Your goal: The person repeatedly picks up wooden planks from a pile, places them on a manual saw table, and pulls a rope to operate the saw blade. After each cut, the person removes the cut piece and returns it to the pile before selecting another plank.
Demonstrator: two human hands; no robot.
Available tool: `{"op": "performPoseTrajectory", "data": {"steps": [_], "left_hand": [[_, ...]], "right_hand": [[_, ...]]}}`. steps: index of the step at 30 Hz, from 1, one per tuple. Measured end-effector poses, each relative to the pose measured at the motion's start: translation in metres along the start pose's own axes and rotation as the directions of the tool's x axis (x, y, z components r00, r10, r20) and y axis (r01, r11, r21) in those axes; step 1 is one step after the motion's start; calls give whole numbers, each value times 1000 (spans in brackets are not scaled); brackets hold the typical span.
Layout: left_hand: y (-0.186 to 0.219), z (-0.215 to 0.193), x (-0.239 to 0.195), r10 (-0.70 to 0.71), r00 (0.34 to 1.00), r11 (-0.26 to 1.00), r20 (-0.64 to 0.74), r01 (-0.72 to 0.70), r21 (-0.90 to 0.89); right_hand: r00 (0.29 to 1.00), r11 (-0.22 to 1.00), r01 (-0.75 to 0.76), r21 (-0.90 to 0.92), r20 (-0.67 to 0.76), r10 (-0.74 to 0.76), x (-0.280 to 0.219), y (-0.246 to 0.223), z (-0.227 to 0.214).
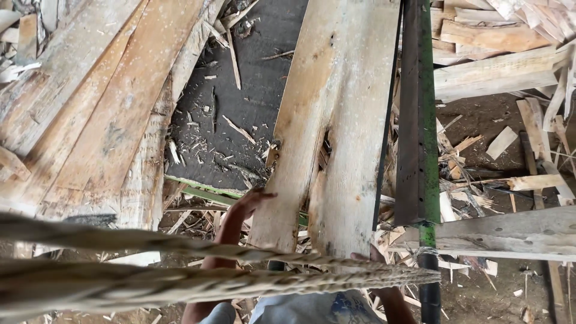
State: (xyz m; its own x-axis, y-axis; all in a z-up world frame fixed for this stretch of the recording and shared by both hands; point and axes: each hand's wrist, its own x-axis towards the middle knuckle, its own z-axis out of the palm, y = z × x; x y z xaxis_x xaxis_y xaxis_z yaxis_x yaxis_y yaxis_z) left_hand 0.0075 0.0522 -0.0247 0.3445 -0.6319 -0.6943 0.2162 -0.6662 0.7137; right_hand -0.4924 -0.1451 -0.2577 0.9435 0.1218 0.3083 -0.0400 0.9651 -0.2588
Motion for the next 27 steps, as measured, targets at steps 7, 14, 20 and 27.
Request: {"op": "performPoseTrajectory", "data": {"steps": [7,14,20,27], "left_hand": [[34,-2,34,226,973,971,-48,-222,86],[-6,-49,34,488,869,866,-78,-471,170],[-4,-74,-39,654,732,755,-189,-619,214],[-12,-82,-153,476,749,879,-461,-381,287]], "right_hand": [[967,982,92,-163,-221,-127,21,-19,19],[713,914,56,-402,-625,-318,121,62,75],[413,831,-181,-527,-807,-422,234,82,186],[464,717,-328,-615,-766,-444,259,76,202]]}}
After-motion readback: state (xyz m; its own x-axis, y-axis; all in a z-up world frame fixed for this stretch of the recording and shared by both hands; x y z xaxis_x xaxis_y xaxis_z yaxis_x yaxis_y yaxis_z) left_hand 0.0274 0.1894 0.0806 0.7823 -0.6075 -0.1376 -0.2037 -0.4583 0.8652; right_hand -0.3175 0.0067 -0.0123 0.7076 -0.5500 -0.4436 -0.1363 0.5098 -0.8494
